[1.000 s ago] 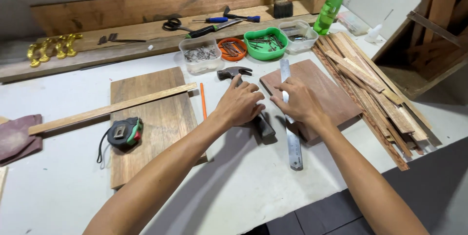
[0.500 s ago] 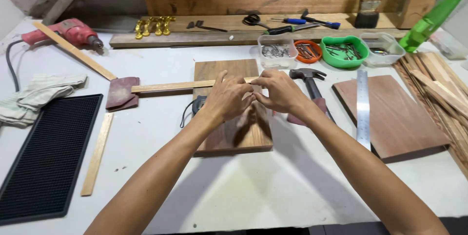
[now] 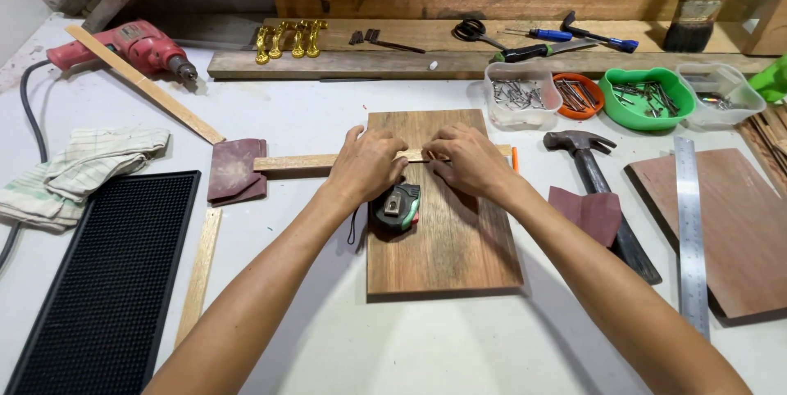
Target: Measuring, marking, and sanding small wooden strips on a workshop workbench.
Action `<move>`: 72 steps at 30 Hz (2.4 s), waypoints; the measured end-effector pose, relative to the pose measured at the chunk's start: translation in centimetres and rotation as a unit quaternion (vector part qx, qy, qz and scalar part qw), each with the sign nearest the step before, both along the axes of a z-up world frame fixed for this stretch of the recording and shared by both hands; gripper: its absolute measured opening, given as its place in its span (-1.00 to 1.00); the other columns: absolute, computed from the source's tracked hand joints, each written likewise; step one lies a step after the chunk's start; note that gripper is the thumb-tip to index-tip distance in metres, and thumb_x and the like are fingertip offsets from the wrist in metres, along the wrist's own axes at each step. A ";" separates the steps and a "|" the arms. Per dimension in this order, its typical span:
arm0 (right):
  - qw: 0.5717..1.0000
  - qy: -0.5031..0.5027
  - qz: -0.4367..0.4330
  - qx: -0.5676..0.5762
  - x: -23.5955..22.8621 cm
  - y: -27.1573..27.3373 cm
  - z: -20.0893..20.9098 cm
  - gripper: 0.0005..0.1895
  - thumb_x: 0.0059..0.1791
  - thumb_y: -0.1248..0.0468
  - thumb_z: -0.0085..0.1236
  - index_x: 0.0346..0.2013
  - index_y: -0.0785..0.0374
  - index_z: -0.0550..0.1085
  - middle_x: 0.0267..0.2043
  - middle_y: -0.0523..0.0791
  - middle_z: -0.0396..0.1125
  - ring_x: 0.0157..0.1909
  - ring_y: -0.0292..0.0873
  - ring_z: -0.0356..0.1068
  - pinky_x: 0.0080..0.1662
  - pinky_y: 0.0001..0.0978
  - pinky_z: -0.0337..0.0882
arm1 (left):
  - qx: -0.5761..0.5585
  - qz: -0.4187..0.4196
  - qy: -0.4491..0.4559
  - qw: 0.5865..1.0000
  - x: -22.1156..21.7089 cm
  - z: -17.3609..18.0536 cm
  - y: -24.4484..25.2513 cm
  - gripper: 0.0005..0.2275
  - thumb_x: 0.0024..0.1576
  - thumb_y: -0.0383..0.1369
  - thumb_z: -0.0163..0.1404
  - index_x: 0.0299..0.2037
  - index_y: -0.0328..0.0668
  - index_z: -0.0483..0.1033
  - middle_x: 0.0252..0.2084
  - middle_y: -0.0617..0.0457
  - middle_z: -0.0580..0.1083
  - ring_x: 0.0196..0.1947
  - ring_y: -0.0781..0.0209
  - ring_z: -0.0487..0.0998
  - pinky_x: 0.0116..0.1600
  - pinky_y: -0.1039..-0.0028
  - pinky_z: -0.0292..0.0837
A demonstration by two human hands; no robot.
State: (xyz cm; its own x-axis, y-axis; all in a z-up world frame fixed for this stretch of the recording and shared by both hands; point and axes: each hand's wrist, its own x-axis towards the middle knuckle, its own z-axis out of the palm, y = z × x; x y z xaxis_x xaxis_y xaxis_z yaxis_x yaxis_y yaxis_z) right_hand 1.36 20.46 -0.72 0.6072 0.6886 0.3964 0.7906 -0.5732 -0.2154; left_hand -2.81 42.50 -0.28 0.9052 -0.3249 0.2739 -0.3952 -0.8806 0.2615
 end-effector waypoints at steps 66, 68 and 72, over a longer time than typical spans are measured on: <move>0.998 0.052 0.020 -0.002 -3.5 -6.3 -2.7 0.07 -0.19 -0.31 0.26 0.37 0.36 0.26 0.39 0.14 0.11 0.41 0.19 0.08 0.35 0.06 0.10 | 0.152 0.015 0.242 0.958 0.0 1.5 -7.8 -0.14 -0.03 0.18 0.18 0.45 0.07 0.12 0.53 -0.09 -0.02 0.52 -0.12 -0.07 0.50 -0.16 -0.25; 0.998 0.052 0.017 -0.007 -3.1 -6.5 -3.2 0.07 -0.17 -0.32 0.24 0.39 0.34 0.25 0.43 0.13 0.09 0.46 0.18 0.04 0.39 0.06 0.08 | 0.154 0.016 0.233 0.960 -0.2 1.7 -7.8 -0.14 -0.03 0.19 0.17 0.45 0.08 0.13 0.54 -0.08 -0.01 0.53 -0.11 -0.07 0.50 -0.16 -0.25; 0.999 0.048 0.011 -0.019 -2.4 -6.5 -3.4 0.05 -0.14 -0.34 0.21 0.40 0.30 0.25 0.48 0.06 0.10 0.53 0.13 -0.02 0.43 0.05 0.05 | 0.145 0.022 0.233 0.961 0.2 1.9 -7.7 -0.13 -0.05 0.21 0.17 0.45 0.13 0.11 0.54 -0.05 -0.03 0.54 -0.10 -0.10 0.51 -0.17 -0.27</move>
State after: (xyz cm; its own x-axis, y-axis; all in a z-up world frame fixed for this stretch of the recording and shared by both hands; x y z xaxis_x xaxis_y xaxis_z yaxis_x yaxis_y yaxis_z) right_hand -1.06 13.96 -4.15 0.6262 0.7153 0.3101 0.7795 -0.5657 -0.2692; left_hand -2.59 34.76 1.60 0.9221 -0.2852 -0.2616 -0.2556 -0.9563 0.1417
